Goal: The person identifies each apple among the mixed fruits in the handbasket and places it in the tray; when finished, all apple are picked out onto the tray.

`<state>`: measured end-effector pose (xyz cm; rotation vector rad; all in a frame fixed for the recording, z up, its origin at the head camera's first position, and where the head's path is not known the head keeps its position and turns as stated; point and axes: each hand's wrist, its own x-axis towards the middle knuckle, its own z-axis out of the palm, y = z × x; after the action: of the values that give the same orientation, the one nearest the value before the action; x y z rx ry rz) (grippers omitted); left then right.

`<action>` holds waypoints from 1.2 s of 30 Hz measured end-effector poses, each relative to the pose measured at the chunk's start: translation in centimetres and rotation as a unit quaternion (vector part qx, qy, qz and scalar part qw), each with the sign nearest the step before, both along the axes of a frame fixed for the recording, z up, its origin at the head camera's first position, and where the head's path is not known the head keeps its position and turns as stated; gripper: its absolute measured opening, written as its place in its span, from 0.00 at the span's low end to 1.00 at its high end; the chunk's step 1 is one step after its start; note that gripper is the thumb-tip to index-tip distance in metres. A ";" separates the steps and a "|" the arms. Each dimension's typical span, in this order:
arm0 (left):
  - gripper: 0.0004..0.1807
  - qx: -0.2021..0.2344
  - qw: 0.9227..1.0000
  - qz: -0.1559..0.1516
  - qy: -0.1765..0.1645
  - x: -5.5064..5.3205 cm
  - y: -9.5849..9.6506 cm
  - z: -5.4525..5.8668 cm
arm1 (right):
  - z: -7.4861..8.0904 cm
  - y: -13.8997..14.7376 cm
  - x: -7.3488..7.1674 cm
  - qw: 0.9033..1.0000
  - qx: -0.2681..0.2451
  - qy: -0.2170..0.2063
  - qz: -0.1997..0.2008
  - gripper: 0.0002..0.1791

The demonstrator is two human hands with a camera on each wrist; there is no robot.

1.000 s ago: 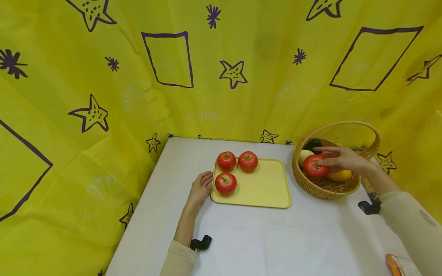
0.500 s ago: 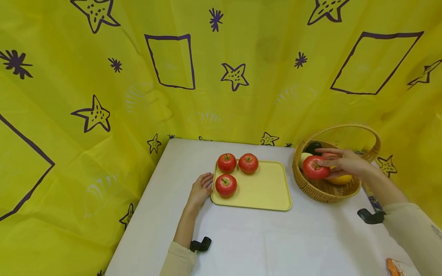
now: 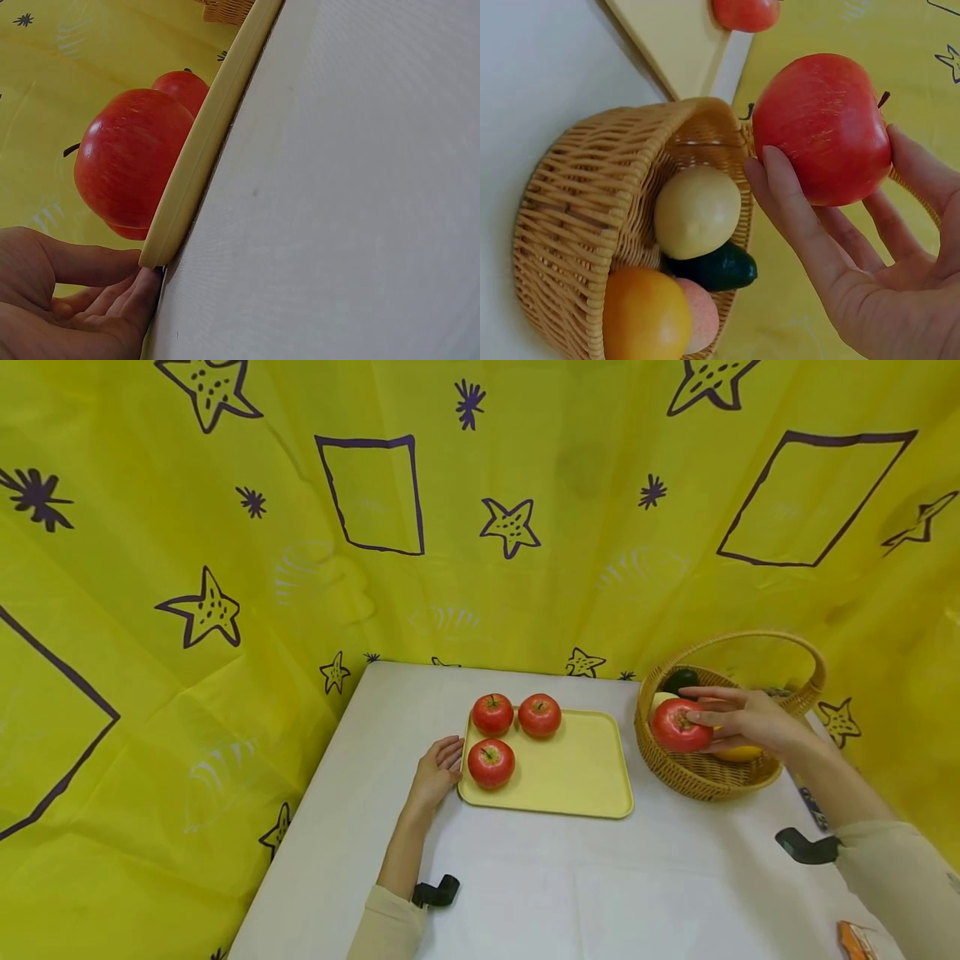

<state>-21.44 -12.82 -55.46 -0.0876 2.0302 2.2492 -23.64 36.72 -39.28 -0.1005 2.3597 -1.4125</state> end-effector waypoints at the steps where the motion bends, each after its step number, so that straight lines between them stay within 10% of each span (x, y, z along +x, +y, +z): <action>1: 0.41 -0.001 1.000 0.001 -0.002 0.0 0.0 0.0 | 0.1 -0.1 0.1 1.000 -0.006 0.001 0.000 0.39; 36: 0.41 -0.016 1.000 0.001 -0.002 -0.3 -0.1 -0.1 | 0.2 -7.3 1.5 0.994 -0.112 0.014 0.015 0.36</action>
<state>-21.73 -12.95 -55.57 -0.0959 2.0652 2.2174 -22.15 29.43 -39.13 -0.2159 2.2029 -1.6665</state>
